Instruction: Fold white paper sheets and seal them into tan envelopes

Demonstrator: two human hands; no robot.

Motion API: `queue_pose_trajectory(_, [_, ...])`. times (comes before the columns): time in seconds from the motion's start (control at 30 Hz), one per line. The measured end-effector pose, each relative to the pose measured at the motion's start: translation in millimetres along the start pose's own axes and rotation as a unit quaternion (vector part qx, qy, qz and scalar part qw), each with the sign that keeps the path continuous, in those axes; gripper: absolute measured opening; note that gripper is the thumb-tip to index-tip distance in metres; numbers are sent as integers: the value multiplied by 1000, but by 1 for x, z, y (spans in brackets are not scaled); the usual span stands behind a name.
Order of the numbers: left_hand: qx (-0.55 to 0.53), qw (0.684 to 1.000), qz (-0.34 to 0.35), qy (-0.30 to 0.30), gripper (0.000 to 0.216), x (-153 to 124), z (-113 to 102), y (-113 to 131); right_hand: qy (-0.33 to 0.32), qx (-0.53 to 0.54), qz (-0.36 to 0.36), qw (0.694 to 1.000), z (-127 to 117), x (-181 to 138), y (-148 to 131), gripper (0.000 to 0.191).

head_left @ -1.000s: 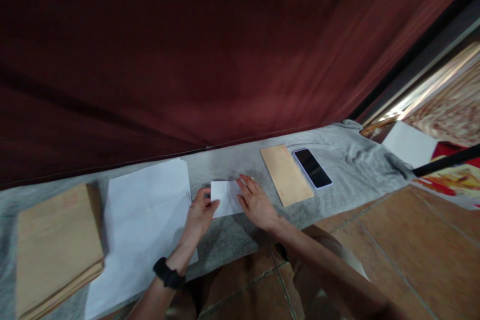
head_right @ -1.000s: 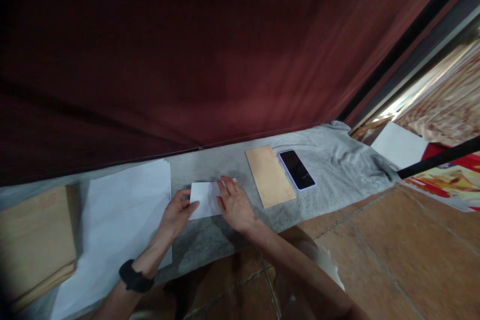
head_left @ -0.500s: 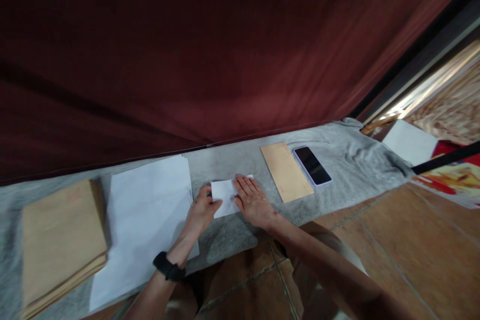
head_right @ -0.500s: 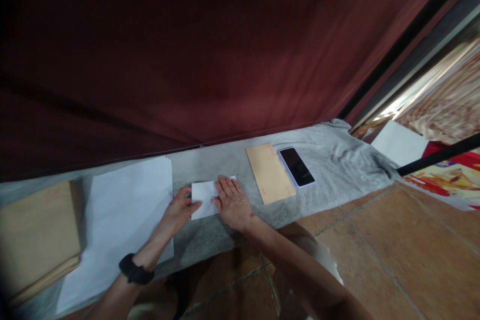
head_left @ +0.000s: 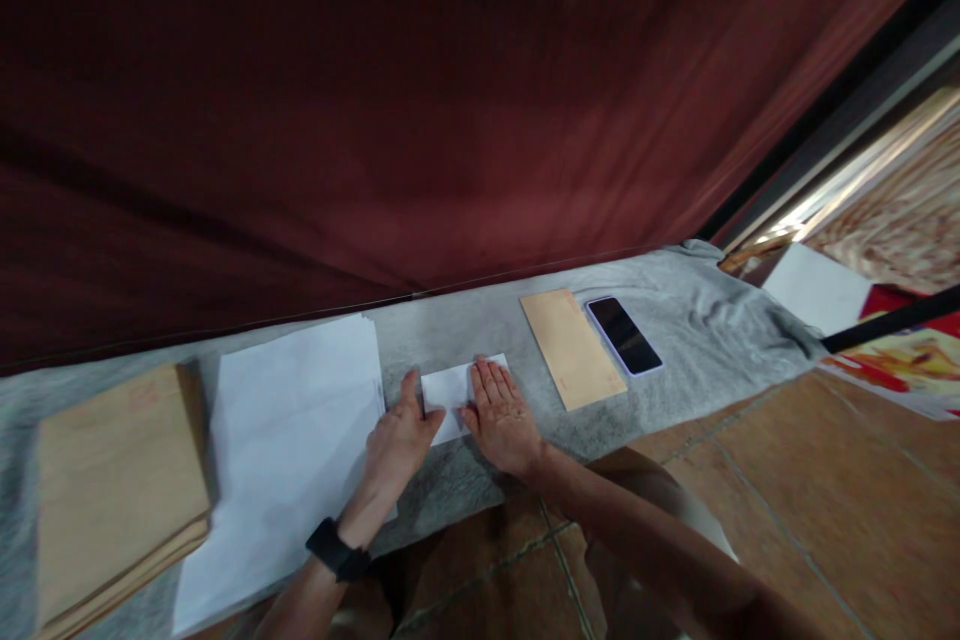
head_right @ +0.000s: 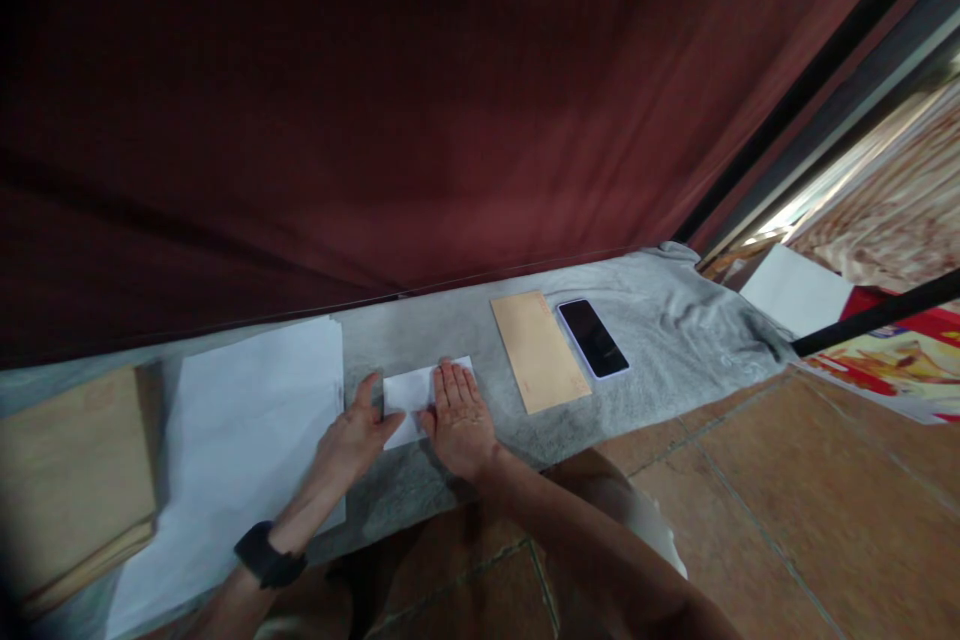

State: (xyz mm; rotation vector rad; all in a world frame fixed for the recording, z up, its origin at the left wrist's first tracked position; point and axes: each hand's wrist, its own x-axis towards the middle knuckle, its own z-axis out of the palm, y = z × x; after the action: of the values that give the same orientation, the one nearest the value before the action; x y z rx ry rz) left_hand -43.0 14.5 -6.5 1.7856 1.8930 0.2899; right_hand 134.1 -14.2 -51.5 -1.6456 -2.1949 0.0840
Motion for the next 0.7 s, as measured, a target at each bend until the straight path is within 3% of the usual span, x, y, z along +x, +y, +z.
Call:
queue_pose_trajectory(0.07, [92, 994, 18, 48, 45, -8, -1, 8, 8, -5, -3, 1000, 1, -1, 1, 62])
queue_pose_trajectory(0.13, [114, 981, 112, 107, 35, -14, 5, 16, 7, -14, -7, 1000, 1, -1, 2, 62])
queue_pose_trajectory(0.2, [102, 956, 230, 152, 42, -17, 17, 21, -3, -26, -17, 1000, 2, -1, 3, 61])
queue_pose_trajectory(0.27, [118, 937, 285, 165, 55, -16, 33, 22, -10, -40, -23, 999, 3, -1, 4, 60])
queue_pose_trajectory(0.43, [160, 936, 268, 161, 68, -9, 59, 8, -1, -51, -20, 999, 4, -1, 6, 56])
queue_pose_trajectory(0.7, [178, 940, 222, 187, 68, -12, 59, 8, 15, -63, 19, 998, -2, -9, 20, 56])
